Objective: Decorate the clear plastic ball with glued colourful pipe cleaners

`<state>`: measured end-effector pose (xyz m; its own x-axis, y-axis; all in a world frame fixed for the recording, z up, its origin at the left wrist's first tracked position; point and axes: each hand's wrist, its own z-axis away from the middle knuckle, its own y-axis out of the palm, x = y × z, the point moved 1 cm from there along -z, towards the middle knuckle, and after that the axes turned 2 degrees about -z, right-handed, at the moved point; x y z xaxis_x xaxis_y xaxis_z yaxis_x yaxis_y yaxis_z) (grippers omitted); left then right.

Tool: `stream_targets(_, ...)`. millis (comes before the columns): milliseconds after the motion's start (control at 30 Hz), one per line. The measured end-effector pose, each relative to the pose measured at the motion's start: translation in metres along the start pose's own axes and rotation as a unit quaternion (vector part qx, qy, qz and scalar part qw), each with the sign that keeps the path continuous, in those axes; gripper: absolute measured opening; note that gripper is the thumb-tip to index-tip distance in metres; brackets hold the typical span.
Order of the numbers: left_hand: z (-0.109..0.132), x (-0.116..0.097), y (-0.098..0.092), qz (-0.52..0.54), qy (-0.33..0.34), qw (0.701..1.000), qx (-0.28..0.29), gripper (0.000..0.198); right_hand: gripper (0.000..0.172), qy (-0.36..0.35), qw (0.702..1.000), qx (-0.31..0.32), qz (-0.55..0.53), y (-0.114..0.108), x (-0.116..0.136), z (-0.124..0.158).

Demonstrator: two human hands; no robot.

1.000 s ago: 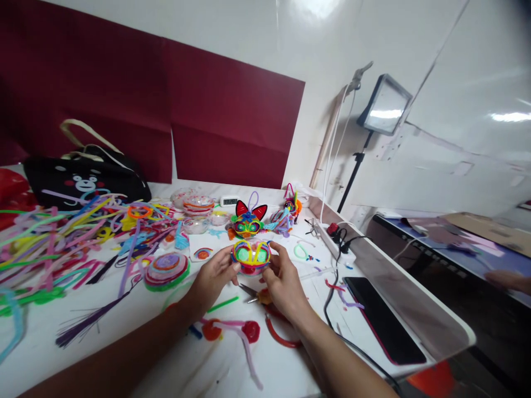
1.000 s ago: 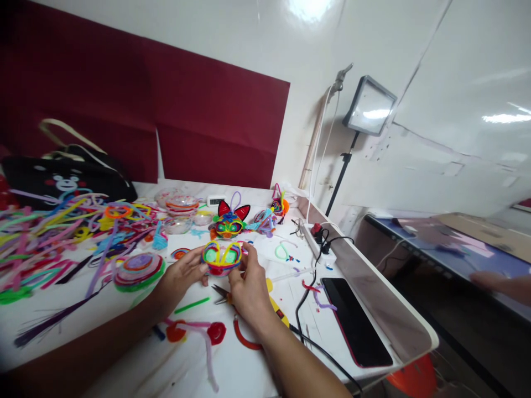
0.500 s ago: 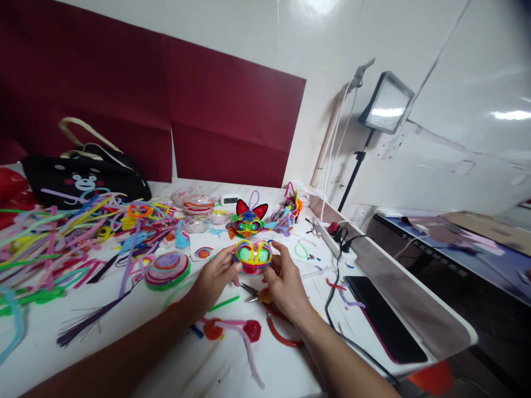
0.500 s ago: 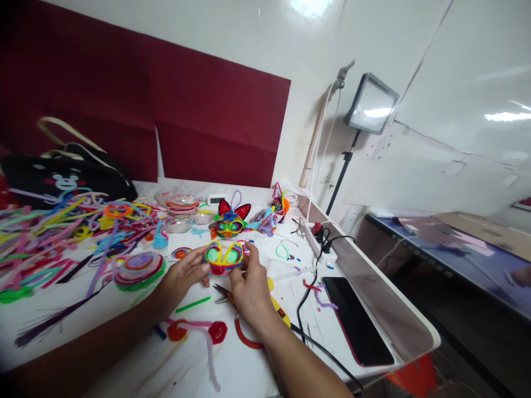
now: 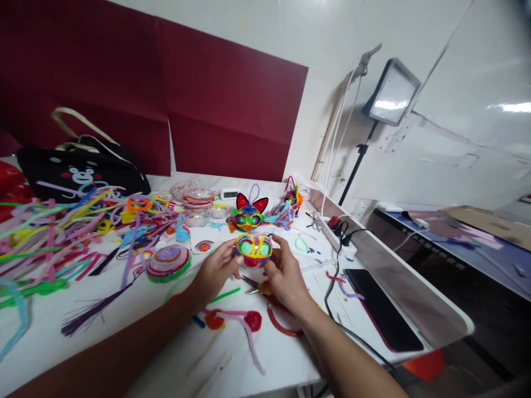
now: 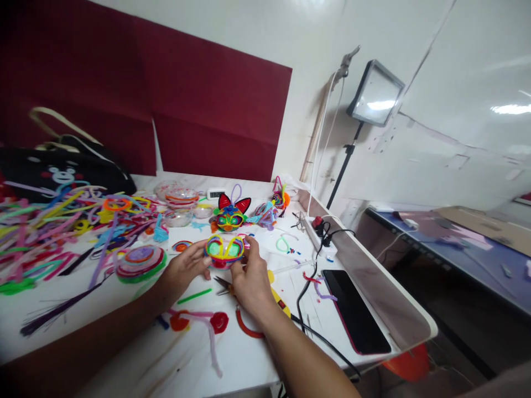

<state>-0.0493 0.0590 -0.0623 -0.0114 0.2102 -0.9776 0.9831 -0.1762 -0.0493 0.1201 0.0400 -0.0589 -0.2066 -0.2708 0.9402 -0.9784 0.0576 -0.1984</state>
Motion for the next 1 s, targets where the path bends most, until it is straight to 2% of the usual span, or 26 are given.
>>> stream_targets(300, -0.0001, 0.0001, 0.0012, 0.005, 0.011, 1.0, -0.004, 0.061, 0.059, -0.018, 1.0, -0.005, 0.006, 0.0007, -0.002, 0.0001)
stream_targets(700, 0.0004, 0.0023, 0.0018, -0.01, 0.014, 0.999, -0.031, 0.058, 0.059, -0.006, 0.999, 0.004, 0.038, -0.001, 0.0055, 0.0031)
stream_targets(1000, 0.0008, 0.0055, 0.0015, 0.0, 0.016, 0.999, -0.047, 0.066, 0.059, -0.011, 0.999, 0.001, 0.036, -0.0005, 0.0055, 0.0044)
